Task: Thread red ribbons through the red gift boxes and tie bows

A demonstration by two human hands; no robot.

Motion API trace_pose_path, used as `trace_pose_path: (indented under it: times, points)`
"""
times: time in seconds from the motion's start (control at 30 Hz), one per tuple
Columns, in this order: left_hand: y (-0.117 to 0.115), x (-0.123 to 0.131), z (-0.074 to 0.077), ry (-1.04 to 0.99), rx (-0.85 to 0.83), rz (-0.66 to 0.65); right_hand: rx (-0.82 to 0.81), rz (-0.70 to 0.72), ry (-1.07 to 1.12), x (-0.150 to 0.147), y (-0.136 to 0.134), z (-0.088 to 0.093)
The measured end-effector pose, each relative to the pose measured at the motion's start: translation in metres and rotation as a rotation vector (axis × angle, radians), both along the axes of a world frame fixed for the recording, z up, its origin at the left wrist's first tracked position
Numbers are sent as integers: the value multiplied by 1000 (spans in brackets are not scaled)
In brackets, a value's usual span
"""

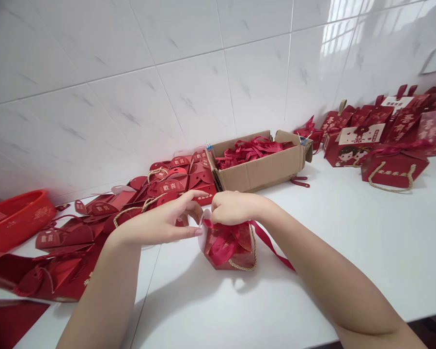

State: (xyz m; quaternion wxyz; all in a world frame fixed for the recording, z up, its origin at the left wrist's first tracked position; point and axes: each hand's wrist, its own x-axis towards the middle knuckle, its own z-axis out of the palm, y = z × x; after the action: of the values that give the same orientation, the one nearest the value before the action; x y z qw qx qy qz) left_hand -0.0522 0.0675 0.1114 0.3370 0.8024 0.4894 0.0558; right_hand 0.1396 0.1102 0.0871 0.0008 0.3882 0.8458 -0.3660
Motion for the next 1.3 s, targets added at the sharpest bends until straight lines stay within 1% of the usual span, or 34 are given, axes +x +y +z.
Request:
trace_pose_path:
  times: [0.13, 0.27, 0.4, 0.67, 0.73, 0.8, 0.9, 0.97, 1.03, 1.1, 1.2, 1.23, 1.27, 1.3]
  points:
    - [0, 0, -1, 14, 32, 40, 13, -39, -11, 2, 2, 1]
    - [-1, 1, 0, 31, 49, 36, -27, -6, 54, 3, 2, 1]
    - [-2, 2, 2, 30, 53, 19, -33, 36, 45, 1, -1, 1]
    - [-9, 0, 6, 66, 29, -6, 55, 48, 75, 2, -4, -2]
    - [-9, 2, 5, 76, 8, 0, 70, 36, 66, 0, -7, -1]
    - [-8, 4, 3, 41, -11, 24, 89, 36, 52, -2, -9, -1]
    - [-5, 5, 2, -94, -26, 108, 164, 12, 57, -2, -8, 0]
    - [-4, 2, 5, -252, 21, 170, 255, -78, 73, 6, -8, 4]
    - [-5, -5, 11, -483, 153, 225, 380, -224, 83, 20, -14, 12]
    - [-7, -16, 19, -734, 320, 285, 515, -364, 102, 39, -26, 24]
    - [-13, -35, 30, -1026, 516, 365, 653, -492, 207, 66, -52, 43]
    - [-15, -40, 34, -1091, 563, 382, 664, -527, 244, 72, -59, 47]
    - [-17, -45, 36, -1139, 605, 397, 641, -541, 266, 77, -64, 49]
    - [-19, -49, 38, -1173, 642, 406, 580, -529, 269, 80, -68, 47]
